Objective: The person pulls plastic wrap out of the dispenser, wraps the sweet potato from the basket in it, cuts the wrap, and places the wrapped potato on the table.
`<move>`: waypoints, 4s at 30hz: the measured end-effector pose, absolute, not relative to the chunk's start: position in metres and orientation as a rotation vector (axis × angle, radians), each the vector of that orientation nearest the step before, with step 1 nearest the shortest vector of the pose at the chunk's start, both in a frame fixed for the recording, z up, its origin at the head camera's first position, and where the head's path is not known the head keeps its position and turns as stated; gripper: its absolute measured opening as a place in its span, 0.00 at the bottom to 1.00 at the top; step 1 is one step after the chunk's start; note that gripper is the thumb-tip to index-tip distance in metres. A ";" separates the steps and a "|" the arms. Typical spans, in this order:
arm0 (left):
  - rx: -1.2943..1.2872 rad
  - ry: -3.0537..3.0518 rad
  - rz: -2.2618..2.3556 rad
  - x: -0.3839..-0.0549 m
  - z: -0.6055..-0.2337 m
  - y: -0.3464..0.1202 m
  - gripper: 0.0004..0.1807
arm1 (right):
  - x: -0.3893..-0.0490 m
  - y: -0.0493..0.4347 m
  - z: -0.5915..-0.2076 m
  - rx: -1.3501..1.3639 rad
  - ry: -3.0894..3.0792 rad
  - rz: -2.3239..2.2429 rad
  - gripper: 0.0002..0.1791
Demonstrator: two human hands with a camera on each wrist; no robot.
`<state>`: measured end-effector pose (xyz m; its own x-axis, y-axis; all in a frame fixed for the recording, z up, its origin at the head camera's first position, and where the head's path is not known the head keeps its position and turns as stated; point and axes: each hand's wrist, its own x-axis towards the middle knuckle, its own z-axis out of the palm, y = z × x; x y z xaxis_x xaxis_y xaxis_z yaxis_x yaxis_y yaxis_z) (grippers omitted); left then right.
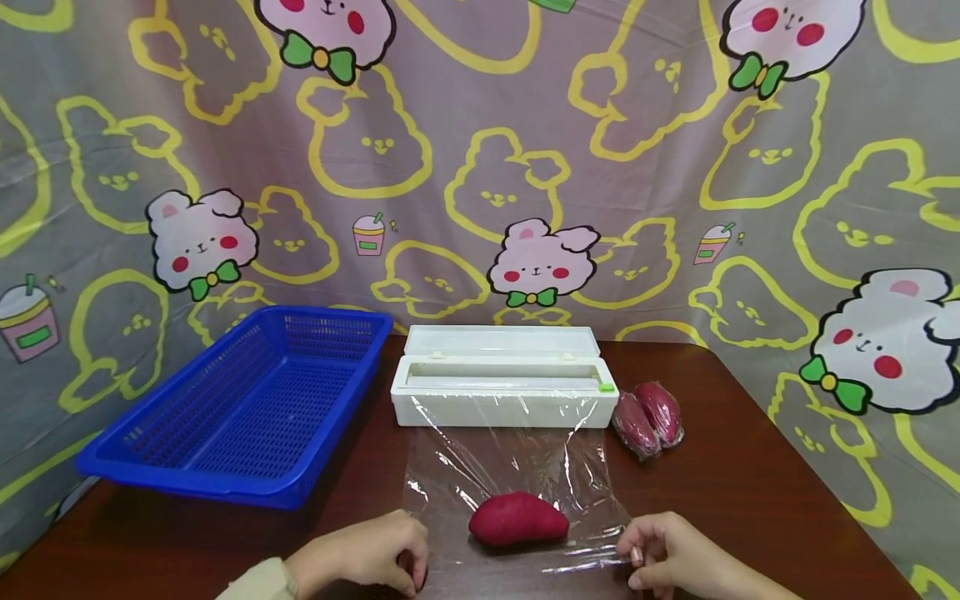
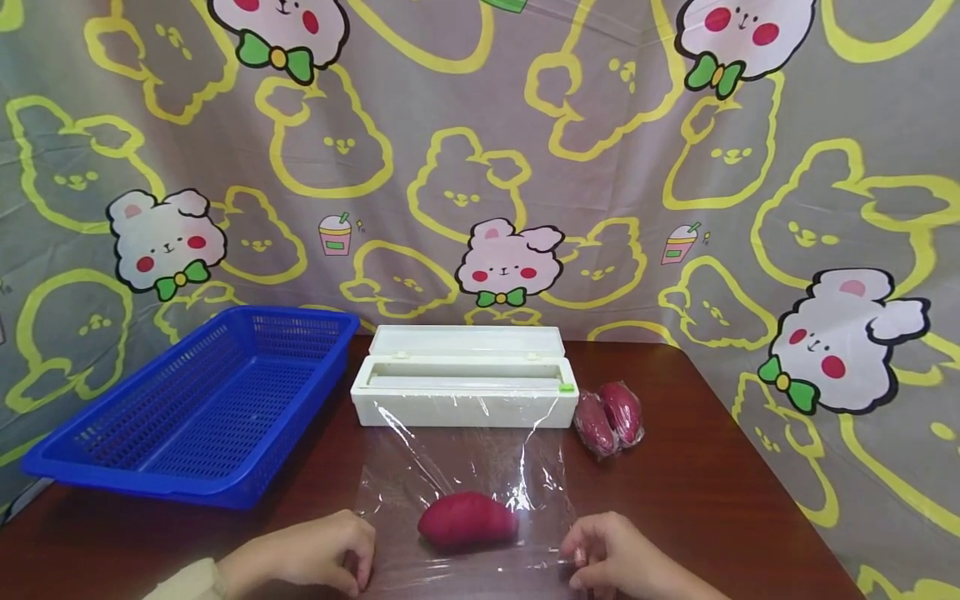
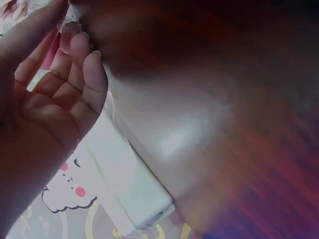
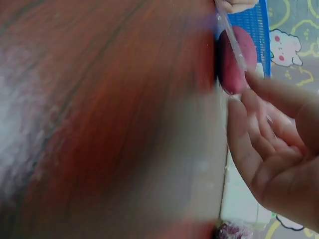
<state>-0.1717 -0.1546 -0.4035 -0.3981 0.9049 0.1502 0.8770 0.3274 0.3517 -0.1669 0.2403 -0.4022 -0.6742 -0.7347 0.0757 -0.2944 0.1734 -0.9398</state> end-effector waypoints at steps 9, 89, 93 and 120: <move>1.630 2.586 0.721 -0.172 -0.398 -0.157 0.05 | -0.171 0.234 -0.400 -1.262 2.757 -1.404 0.07; 0.861 2.967 0.820 -0.209 -0.395 -0.129 0.04 | -0.237 0.212 -0.411 -1.694 2.758 -0.824 0.16; 0.840 2.903 0.914 -0.215 -0.395 -0.131 0.04 | -0.240 0.210 -0.411 -1.671 2.778 -0.927 0.09; 0.729 2.460 1.606 -0.233 -0.391 -0.140 0.09 | -0.260 0.220 -0.388 -1.472 2.427 -1.501 0.12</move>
